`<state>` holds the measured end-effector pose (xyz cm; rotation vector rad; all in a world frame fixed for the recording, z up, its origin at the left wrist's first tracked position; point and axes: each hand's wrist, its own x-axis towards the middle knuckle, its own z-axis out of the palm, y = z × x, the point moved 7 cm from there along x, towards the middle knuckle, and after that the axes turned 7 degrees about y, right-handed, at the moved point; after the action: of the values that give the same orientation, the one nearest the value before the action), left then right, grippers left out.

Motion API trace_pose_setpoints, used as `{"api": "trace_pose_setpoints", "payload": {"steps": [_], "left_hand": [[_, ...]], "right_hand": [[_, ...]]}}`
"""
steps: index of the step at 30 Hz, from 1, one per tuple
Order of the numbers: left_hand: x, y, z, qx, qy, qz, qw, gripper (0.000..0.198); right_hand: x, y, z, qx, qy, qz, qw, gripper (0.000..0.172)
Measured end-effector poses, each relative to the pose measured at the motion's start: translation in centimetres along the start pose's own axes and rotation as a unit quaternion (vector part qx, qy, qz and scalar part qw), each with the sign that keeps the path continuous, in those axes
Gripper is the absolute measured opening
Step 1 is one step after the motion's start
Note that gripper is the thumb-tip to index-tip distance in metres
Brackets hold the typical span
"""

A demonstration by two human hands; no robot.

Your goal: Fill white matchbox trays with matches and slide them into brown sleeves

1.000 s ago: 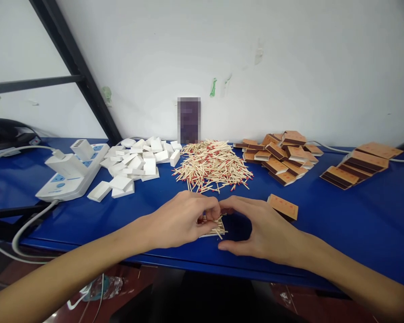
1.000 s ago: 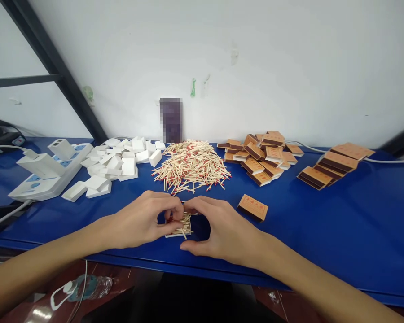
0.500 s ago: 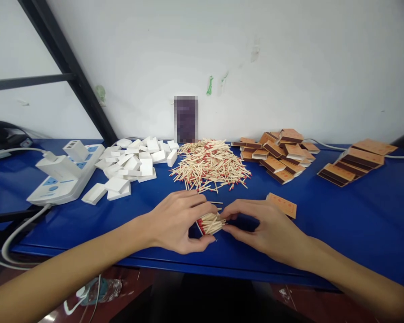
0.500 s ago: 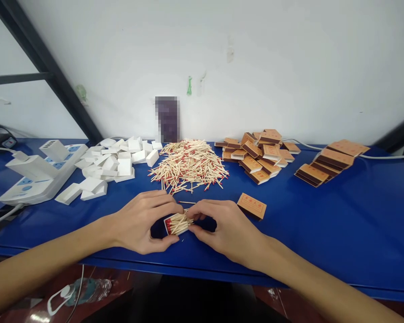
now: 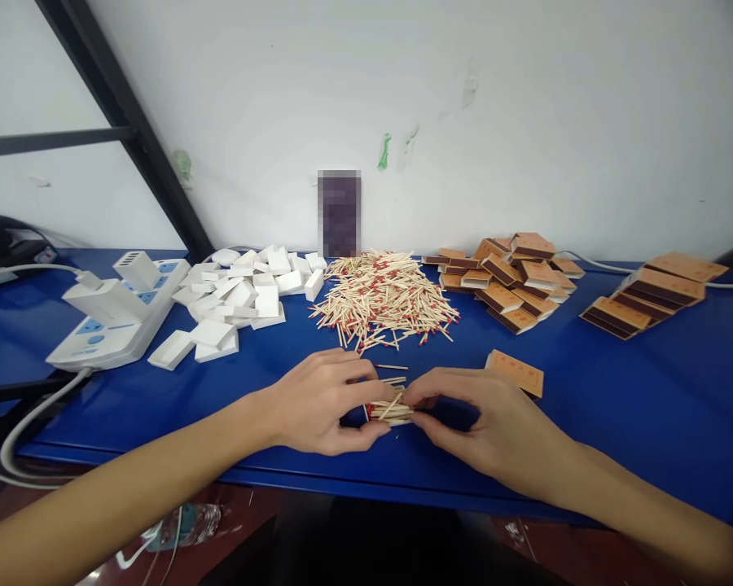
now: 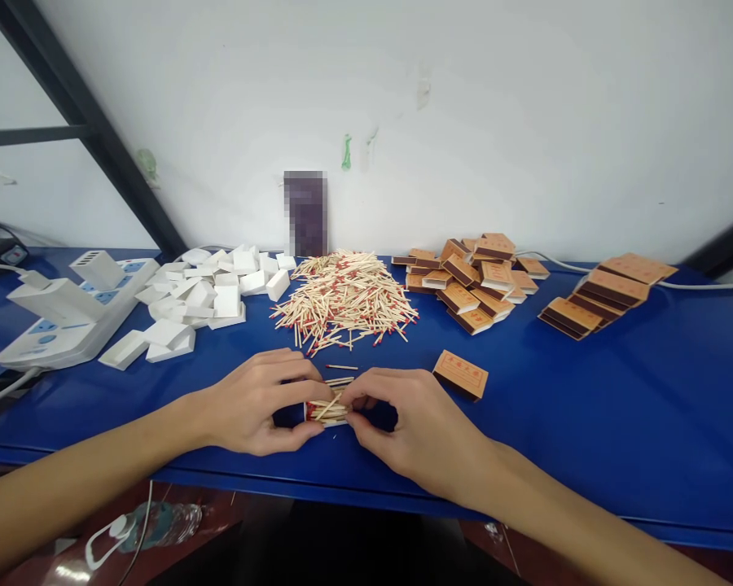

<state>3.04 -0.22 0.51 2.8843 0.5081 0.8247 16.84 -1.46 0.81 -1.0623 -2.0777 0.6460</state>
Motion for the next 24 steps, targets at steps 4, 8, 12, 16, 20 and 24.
{"api": "trace_pose_setpoints", "payload": {"steps": [4,8,12,16,20,24], "left_hand": [[0.0,-0.1,0.1,-0.013,-0.004,-0.004,1.000,0.024],[0.0,0.0,0.1,-0.018,-0.011,-0.003,1.000,0.024],[-0.1,-0.1,0.2,-0.026,-0.021,-0.010,0.999,0.023],[-0.2,-0.1,0.2,-0.038,-0.028,-0.014,0.999,0.023],[-0.2,-0.2,0.1,-0.035,-0.023,-0.025,0.999,0.022],[-0.1,-0.3,0.1,-0.038,-0.023,-0.034,0.998,0.023]], "right_hand": [[0.0,-0.2,-0.3,0.007,0.004,-0.006,1.000,0.010],[0.3,0.1,0.0,-0.002,-0.001,0.006,1.000,0.012],[0.5,0.3,0.4,-0.021,0.007,-0.009,1.000,0.009],[0.4,0.5,0.4,-0.066,0.025,-0.071,0.995,0.010],[-0.1,0.3,0.8,-0.092,-0.003,-0.162,0.982,0.011],[-0.4,-0.2,1.0,-0.116,-0.005,-0.201,0.973,0.013]]}}
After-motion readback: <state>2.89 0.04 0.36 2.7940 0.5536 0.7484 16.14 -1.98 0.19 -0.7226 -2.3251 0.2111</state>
